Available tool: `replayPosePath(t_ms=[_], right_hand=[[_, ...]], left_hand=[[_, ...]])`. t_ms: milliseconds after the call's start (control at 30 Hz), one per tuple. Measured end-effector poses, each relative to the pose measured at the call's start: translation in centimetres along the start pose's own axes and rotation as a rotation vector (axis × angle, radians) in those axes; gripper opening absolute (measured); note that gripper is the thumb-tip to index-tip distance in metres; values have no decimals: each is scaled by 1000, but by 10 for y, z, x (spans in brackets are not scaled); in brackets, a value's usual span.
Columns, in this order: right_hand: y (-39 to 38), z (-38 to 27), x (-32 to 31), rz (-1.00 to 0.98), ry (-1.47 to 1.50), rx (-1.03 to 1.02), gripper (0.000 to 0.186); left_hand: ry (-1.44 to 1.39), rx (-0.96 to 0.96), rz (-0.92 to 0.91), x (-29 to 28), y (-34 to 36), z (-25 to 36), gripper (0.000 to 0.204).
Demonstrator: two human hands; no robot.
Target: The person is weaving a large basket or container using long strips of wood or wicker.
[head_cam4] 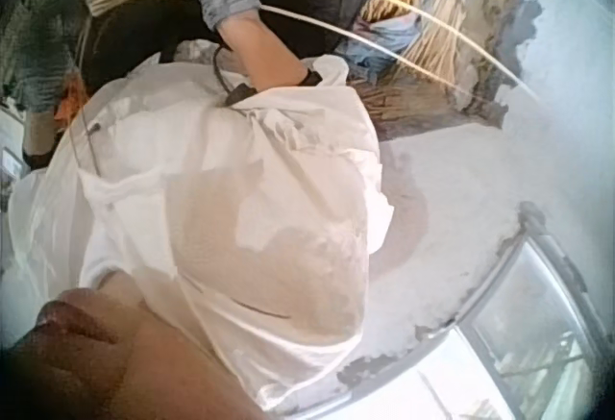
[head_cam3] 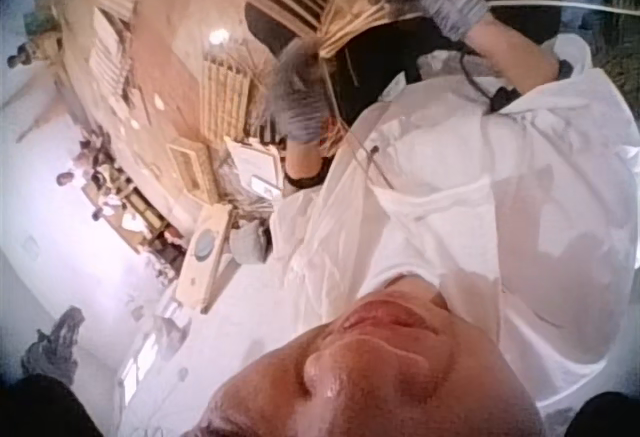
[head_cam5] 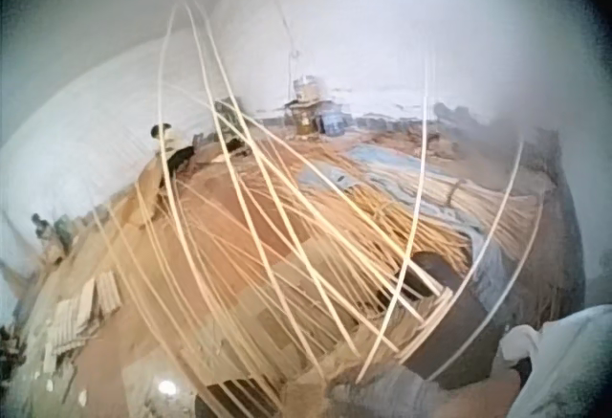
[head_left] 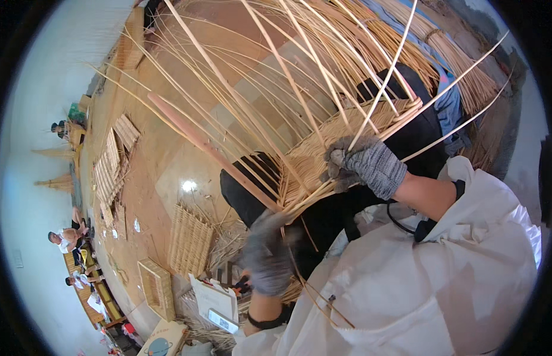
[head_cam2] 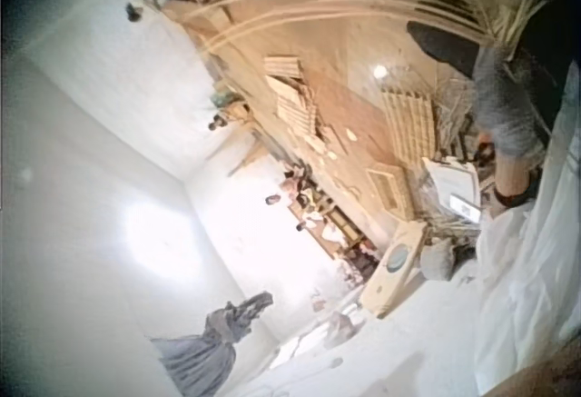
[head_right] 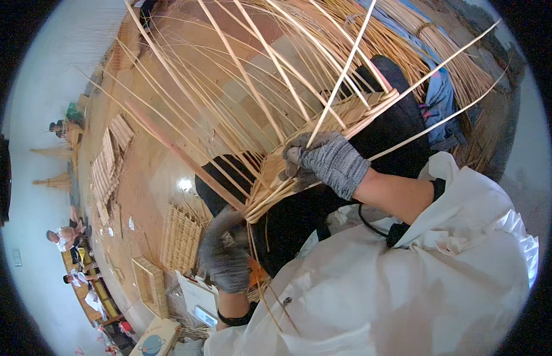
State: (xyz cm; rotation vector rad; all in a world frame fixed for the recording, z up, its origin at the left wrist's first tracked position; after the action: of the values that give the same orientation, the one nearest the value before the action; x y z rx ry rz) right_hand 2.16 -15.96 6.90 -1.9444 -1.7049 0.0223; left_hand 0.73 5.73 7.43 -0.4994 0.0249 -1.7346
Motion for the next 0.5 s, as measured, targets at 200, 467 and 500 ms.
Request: replayPosePath(t_ms=[200, 467, 500], right_hand=[[6, -29, -21, 52, -452, -240, 23], [99, -46, 82, 249, -1337, -576, 71], [90, -39, 100, 104, -1386, -638, 66]], left_hand=[[1493, 739, -171, 72, 33, -39, 64], [1718, 479, -55, 81, 69, -47, 64], [1786, 365, -220, 73, 74, -63, 62]])
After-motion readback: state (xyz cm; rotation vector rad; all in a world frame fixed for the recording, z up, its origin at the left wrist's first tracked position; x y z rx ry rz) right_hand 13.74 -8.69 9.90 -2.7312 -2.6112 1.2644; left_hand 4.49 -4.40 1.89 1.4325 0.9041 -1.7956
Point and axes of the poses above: each hand's wrist, its own y-axis towards the middle knuckle, its own x-axis out of the palm, z = x × y, the point moved 5 cm from there along y, towards the middle knuckle, and after that the axes turned 5 degrees about z, right-handed, at the moved point
